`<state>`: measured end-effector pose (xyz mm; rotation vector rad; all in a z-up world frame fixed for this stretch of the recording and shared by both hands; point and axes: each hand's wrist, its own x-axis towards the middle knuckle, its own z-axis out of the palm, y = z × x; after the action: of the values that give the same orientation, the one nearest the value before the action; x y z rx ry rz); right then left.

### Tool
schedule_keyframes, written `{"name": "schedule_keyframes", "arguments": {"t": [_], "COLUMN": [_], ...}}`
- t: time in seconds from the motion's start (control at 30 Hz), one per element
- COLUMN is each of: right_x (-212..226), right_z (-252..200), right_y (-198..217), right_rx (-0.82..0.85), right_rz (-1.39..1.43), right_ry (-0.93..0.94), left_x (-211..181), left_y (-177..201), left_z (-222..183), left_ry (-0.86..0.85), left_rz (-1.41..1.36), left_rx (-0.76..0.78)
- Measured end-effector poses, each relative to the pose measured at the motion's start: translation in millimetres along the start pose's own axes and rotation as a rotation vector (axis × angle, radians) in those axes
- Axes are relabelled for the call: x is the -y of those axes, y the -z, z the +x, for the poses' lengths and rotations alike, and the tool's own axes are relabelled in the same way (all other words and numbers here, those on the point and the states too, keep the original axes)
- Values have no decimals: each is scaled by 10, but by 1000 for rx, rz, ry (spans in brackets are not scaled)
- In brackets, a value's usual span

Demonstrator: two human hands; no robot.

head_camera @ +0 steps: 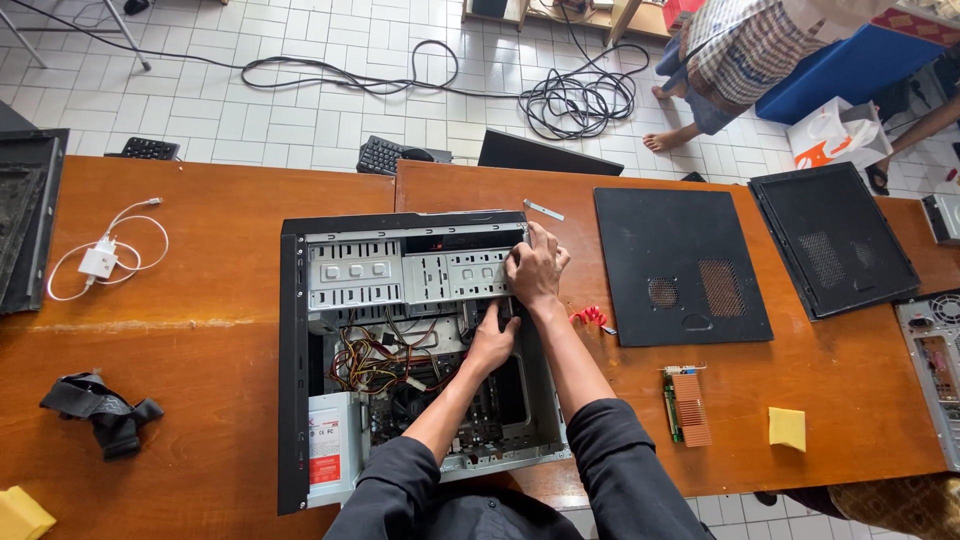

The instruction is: Repairing or assembling a desktop computer by manipulating internal components, wires, and using a screwdriver.

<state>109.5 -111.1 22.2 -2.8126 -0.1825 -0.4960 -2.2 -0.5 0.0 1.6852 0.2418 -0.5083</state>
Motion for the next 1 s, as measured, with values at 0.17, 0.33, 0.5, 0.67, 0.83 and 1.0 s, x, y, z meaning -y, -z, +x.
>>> {"name": "schedule_keyframes", "arguments": {"t": [0.17,0.33,0.5,0.67,0.83,1.0], "right_x": [-29,-72,-82,-59,-21,-50], "right_z": [8,3,2,1,15,-3], "right_y": [-70,-138,-205,-188,-175,-211], "right_rx": [14,24,27,12,-9,-12], "right_rz": [-12,-26,-95,-126,-157,-188], "right_ry": [-30,-28,-28,-8,16,23], "left_x": [65,27,-44,0,45,111], "left_y": [-3,2,13,-9,18,-1], "left_z": [37,15,-43,6,38,58], "left_ry": [-2,-4,1,4,16,5], "left_rz": [-8,-5,-4,-8,-7,6], "left_rx": [-7,-8,-3,-5,-9,1]}}
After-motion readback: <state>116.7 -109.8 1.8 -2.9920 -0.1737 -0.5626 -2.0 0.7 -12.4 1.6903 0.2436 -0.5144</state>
